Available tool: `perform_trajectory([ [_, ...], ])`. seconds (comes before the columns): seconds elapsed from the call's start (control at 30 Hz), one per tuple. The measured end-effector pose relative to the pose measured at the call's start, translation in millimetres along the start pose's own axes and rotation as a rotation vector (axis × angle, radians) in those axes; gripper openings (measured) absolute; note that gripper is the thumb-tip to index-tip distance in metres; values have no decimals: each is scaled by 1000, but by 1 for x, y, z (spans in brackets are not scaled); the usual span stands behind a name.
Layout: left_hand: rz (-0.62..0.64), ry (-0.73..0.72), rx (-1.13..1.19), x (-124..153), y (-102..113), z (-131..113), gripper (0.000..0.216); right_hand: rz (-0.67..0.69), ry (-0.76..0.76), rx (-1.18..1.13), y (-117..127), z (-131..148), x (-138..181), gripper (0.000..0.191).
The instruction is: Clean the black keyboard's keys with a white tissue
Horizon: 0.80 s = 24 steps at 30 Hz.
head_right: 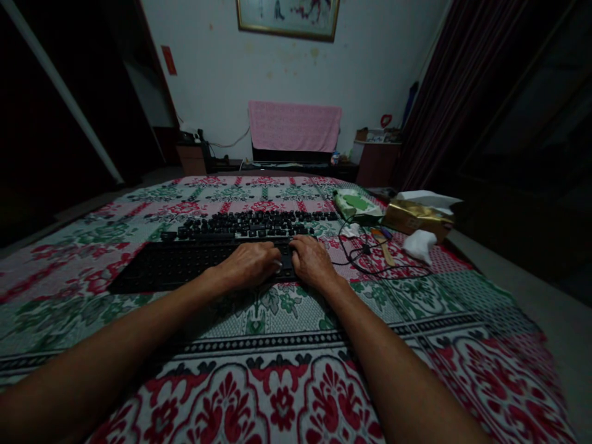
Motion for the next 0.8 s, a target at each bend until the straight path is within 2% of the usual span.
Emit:
perform_trajectory([
  [0.07,-12,30,5,0,2,-1,26,-1,-3,-4,0,0,0,31],
  [0.17,-11,16,134,3,8,12,25,-3,-7,-7,0,0,0,30],
  [0.33,97,-126,391,10,14,35,24,-4,-12,3,1,0,-1,31],
  [0.47,121,-189,268,6,4,25,22,-10,-5,-10,1,0,0,30],
  [0.63,21,-96,126,-1,-2,8,24,-18,0,-10,-1,0,-1,30],
  [0.8,55,-151,149,3,3,15,22,30,39,-7,3,-6,-2,30],
])
Point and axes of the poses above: each hand's wrist, its own x-axis away from the middle knuckle, its own y-axis out of the back of the hand, z = x × y, the point moved 3 cm from there along -x, towards the middle knuckle, and after that the axes turned 15 degrees about z, right-handed, at the moved point
